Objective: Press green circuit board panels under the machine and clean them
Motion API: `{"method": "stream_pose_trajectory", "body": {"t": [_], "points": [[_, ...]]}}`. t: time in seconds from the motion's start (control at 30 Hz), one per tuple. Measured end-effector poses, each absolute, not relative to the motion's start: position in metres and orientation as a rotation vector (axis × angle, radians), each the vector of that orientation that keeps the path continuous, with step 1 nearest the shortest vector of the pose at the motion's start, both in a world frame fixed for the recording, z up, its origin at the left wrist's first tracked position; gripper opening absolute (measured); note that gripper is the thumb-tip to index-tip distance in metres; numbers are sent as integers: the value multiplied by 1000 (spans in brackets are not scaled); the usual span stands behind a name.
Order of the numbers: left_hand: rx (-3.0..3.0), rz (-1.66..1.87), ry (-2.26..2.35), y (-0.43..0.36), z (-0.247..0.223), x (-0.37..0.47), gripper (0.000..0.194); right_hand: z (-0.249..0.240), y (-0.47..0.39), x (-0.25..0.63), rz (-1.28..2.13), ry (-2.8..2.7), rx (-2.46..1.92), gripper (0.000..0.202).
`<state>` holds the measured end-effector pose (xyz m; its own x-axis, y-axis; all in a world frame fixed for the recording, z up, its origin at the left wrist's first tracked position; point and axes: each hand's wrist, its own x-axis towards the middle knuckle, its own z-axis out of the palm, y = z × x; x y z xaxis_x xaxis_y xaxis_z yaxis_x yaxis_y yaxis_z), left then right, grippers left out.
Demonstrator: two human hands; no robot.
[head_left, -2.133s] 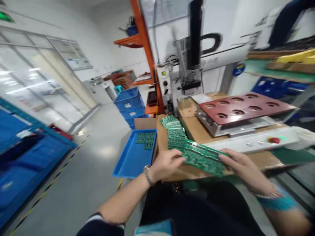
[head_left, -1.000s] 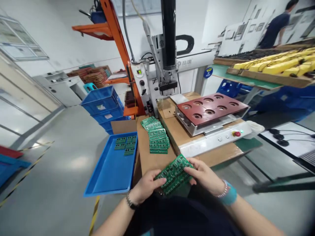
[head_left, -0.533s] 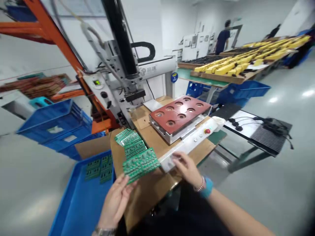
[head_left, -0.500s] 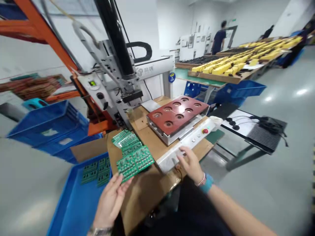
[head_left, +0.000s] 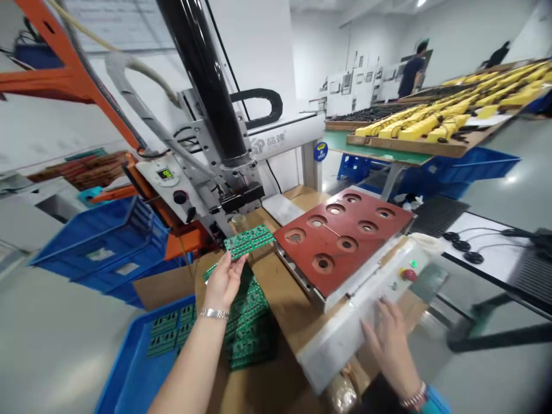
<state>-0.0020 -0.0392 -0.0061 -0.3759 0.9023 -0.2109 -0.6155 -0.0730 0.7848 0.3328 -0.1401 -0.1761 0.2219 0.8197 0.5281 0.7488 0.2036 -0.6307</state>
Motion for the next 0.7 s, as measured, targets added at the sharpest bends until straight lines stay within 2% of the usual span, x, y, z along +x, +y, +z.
{"method": "stream_pose_trajectory", "body": {"t": [0.13,0.27,0.53,0.7], "points": [[391,1720,988,-12,-3,-15,17,-181,-142,336,85,-1558,-1572,52],[395,1724,979,-1,-2,-18,14,-189,-144,340,61,-1566,-1593,53],[477,1616,890,26,1,26,5,-196,-143,351,20,-1635,-1622,58],[535,1577,850,43,6,45,12,-194,-143,351,-11,-1644,-1604,61]]}}
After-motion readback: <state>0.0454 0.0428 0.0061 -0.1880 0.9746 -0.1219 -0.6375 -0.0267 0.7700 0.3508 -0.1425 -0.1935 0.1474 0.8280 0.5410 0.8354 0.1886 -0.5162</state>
